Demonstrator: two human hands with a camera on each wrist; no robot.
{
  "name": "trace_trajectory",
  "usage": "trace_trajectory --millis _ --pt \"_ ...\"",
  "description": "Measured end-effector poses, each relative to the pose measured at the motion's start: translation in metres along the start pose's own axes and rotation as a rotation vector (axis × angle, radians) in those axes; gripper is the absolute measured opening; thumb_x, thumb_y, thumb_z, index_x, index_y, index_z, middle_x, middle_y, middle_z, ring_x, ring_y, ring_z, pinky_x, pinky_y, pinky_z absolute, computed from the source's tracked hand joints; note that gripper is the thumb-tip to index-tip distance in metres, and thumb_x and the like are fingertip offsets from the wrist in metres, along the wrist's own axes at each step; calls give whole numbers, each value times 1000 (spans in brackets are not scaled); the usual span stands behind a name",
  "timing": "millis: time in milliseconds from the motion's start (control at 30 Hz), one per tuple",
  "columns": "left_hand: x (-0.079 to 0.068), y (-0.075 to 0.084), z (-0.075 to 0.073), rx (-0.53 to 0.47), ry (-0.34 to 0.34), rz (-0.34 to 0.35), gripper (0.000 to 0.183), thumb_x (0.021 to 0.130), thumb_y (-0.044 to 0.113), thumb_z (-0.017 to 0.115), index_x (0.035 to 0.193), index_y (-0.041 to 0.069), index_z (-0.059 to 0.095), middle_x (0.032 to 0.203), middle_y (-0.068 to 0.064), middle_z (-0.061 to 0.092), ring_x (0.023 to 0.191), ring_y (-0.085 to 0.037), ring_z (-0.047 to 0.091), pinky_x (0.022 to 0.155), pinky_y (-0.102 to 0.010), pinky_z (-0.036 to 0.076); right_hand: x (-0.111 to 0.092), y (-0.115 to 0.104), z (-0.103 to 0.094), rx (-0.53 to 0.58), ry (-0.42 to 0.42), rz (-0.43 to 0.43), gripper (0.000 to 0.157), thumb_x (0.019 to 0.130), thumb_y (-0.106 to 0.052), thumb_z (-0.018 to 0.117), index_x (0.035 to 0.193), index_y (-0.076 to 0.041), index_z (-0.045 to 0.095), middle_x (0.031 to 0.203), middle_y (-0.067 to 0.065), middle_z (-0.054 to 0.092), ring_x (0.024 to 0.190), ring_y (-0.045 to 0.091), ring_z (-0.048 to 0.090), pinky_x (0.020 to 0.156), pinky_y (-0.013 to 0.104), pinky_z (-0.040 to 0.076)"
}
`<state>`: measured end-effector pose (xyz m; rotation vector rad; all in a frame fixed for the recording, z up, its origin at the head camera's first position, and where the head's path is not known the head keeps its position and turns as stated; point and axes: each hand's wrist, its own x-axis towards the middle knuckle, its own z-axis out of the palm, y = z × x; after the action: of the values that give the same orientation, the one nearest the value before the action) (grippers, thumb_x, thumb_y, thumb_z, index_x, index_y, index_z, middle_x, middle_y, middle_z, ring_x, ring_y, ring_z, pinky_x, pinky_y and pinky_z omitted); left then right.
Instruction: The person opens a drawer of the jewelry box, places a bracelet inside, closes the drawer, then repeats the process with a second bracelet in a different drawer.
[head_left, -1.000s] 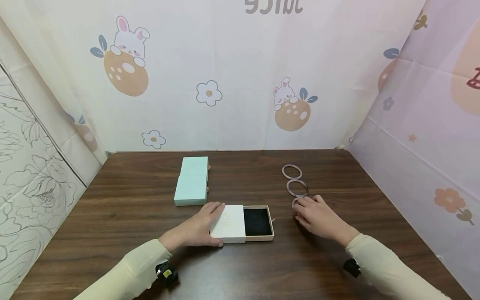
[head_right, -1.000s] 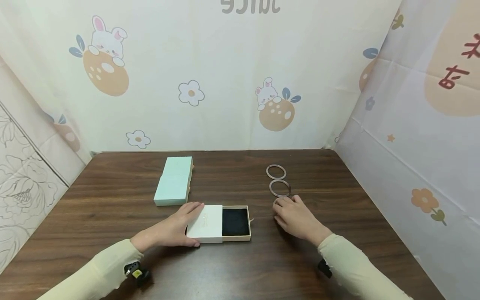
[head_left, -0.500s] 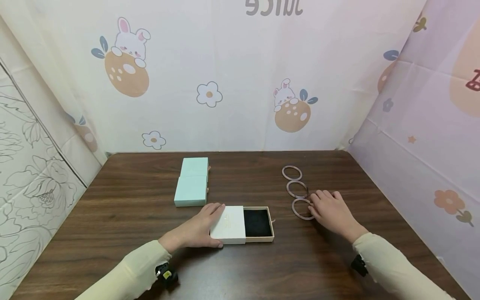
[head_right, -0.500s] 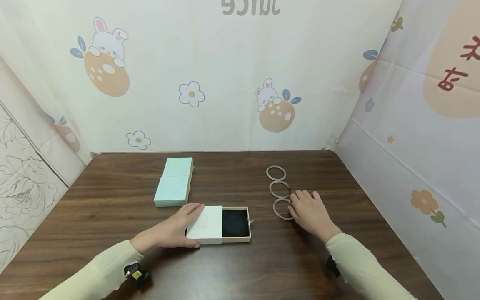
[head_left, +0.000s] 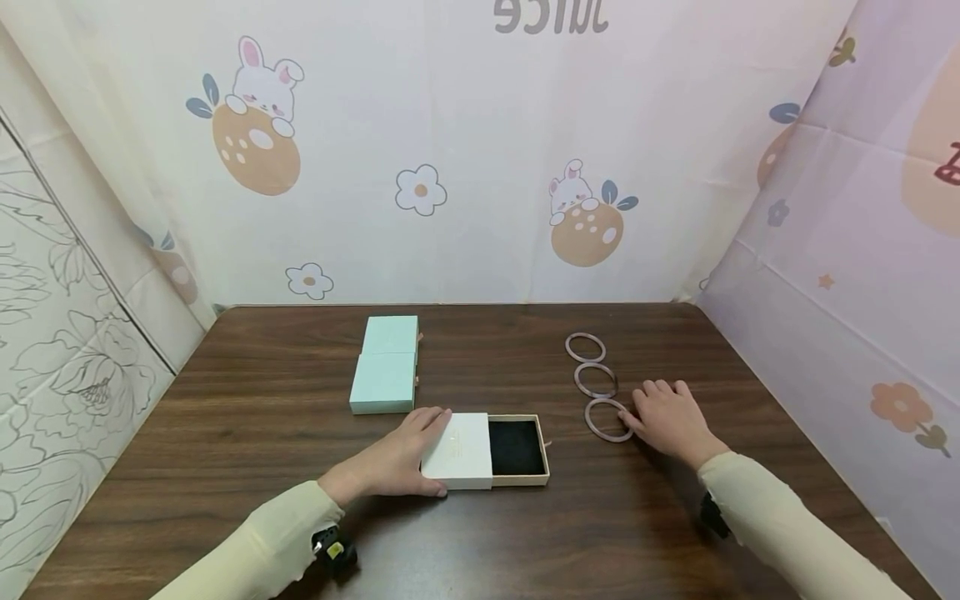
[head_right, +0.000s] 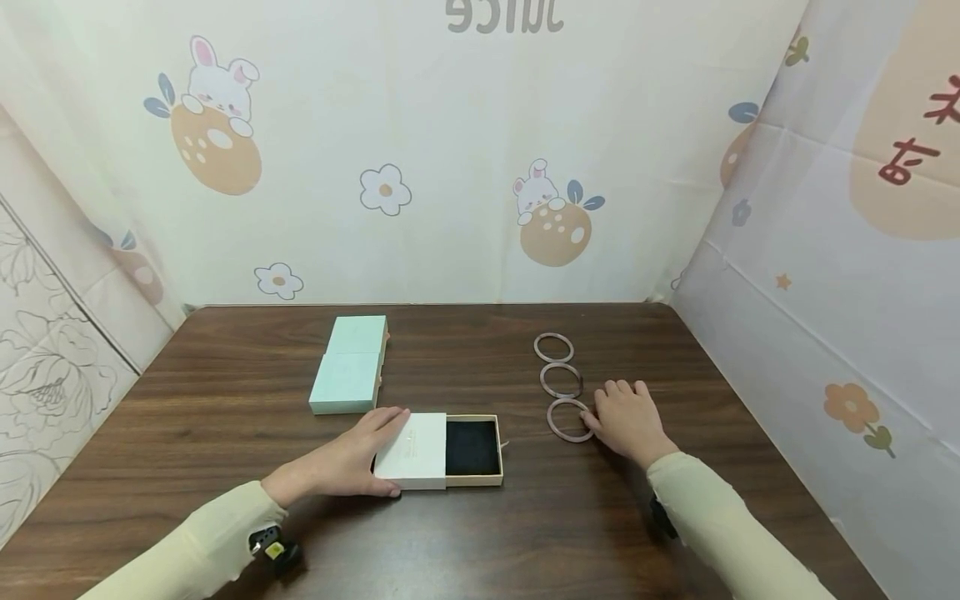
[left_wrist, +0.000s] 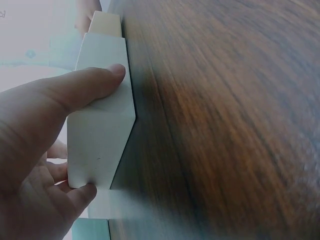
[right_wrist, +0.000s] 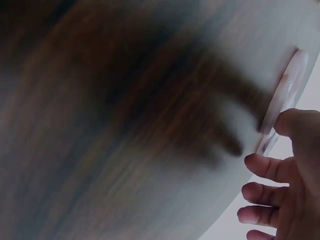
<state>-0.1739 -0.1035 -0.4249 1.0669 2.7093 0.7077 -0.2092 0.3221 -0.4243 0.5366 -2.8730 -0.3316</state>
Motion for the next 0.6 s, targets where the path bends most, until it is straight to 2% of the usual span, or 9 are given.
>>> trace_trajectory --millis 133,233,600 --pt "0 0 0 -3 1 1 99 74 32 81 146 -8 27 145 -21 31 134 -32 27 102 -45 35 2 -2 1 31 -57 17 31 92 -33 60 73 -9 57 75 8 51 77 32 52 71 50 36" --pt "0 0 0 -4 3 3 99 74 32 82 146 -9 27 145 -22 31 134 -32 27 102 -45 35 3 -4 1 55 -67 21 30 93 -30 58 71 -10 56 73 7 51 77 32 53 71 50 35" --pt "0 -1 1 9 3 2 99 74 33 81 145 -9 27 145 -22 31 134 -32 27 103 -45 34 4 -8 5 24 1 -31 28 92 -16 58 65 -9 51 66 6 51 69 29 53 69 48 36"
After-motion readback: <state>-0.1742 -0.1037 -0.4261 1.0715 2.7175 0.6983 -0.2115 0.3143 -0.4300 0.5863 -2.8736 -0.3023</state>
